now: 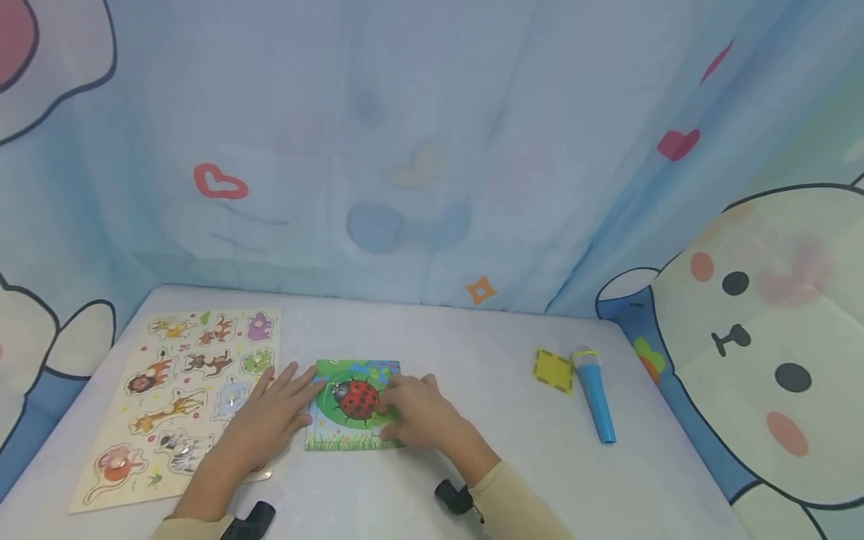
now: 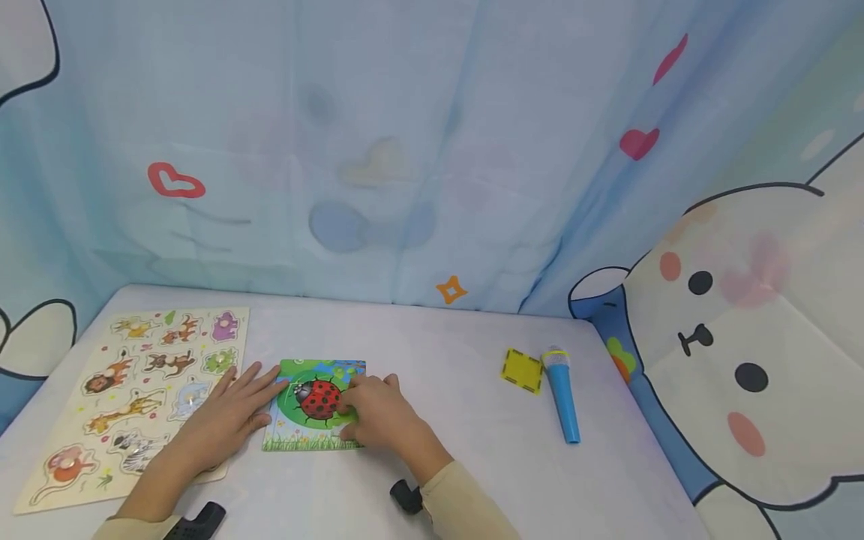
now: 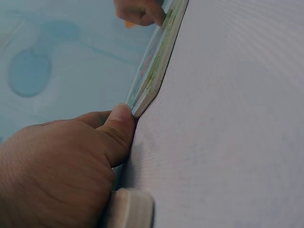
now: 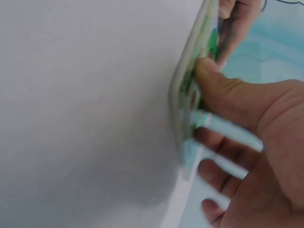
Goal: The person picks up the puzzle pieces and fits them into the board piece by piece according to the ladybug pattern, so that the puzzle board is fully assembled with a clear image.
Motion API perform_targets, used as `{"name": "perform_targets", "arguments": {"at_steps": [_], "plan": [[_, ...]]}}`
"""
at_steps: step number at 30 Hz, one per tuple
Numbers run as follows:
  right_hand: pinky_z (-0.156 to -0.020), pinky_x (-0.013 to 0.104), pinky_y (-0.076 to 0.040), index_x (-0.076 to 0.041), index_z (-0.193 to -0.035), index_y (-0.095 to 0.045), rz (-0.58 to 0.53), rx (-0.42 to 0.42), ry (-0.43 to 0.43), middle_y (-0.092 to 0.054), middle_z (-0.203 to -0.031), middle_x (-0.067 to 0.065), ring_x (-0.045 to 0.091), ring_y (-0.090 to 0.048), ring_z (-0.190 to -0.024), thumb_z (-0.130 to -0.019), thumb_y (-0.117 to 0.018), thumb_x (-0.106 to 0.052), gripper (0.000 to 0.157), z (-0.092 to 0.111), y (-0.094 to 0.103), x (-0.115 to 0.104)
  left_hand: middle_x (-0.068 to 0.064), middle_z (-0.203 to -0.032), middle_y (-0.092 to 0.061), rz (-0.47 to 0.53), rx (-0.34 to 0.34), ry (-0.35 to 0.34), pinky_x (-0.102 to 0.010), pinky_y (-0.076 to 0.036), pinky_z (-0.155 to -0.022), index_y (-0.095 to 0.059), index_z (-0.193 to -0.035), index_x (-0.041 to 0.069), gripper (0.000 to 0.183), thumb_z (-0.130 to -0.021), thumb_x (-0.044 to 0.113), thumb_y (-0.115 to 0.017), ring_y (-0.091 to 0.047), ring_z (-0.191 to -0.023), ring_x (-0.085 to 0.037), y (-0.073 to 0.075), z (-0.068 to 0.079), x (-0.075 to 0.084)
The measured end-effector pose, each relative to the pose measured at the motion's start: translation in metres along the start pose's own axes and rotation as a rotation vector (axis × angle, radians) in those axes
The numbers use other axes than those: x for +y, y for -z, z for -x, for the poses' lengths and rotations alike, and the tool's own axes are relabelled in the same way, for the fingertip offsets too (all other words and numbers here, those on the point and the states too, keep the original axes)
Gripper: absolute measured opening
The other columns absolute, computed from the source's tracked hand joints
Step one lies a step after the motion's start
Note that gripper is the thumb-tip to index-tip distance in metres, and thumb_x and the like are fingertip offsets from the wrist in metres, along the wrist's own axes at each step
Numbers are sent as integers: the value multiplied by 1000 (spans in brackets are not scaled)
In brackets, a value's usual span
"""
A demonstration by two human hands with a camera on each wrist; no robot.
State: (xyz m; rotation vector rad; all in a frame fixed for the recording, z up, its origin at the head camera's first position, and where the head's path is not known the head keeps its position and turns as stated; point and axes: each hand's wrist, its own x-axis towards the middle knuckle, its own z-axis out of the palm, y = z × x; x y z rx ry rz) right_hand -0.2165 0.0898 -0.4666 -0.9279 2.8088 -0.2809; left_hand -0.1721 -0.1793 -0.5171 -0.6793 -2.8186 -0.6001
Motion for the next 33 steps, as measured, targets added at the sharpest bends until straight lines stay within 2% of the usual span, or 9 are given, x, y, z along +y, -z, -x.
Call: {"name": "perform_targets", "arguments": {"at_steps": [8,12,15,20,25,30,33], "plan": [[-75,30,-31,-25,-96,-75,-28,-52,25,-52,-90,-17,2,-49,-85,-71,-88,-33,29,-1,3,1,-7,-155,-35,1,1,2,-58,-8,-118,-49,-145,16,52,-95,25,-63,-25,-143,-38,-1,1,-1],[-74,30,-30,-25,-95,-74,-53,-73,61,-53,-91,-18,1,-50,-86,-70,-88,-34,30,-1,3,3,-7,-154,-36,3,10,1,-58,-8,-118,-50,-144,16,52,-95,24,-63,-26,-143,-38,0,1,-1],[-75,30,-30,-25,-97,-75,-51,-76,52,-54,-93,-18,1,-51,-90,-71,-87,-34,30,-1,2,3,-8,-154,-36,11,8,2,-58,-8,-118,-50,-144,15,51,-95,24,-63,-26,-143,-38,0,1,0],[-77,31,-30,-26,-96,-76,-11,-56,22,-54,-91,-18,2,-51,-89,-72,-87,-33,27,1,4,0,-7,-155,-35,13,-7,4,-57,-7,-118,-49,-144,15,51,-96,25,-62,-24,-143,-37,-2,-1,2],[-74,32,-31,-25,-88,-76,48,0,64,-55,-87,-18,2,-51,-82,-73,-86,-31,19,1,-1,-5,-7,-154,-36,5,3,1,-57,-8,-118,-50,-144,15,51,-95,25,-63,-26,-143,-37,-2,-1,2],[-76,34,-32,-30,-104,-76,77,-6,114,-61,-103,-19,5,-53,-94,-82,-79,-36,23,7,-7,7,-8,-153,-38,9,18,-12,-59,-10,-117,-51,-143,15,51,-95,25,-62,-27,-142,-39,-4,0,0],[-86,40,-38,-27,-122,-69,25,21,136,-61,-123,-11,13,-53,-110,-85,-75,-39,40,20,-2,19,-10,-152,-40,12,59,-38,-58,-17,-116,-53,-141,13,50,-95,27,-64,-32,-140,-39,-1,0,2]]}}
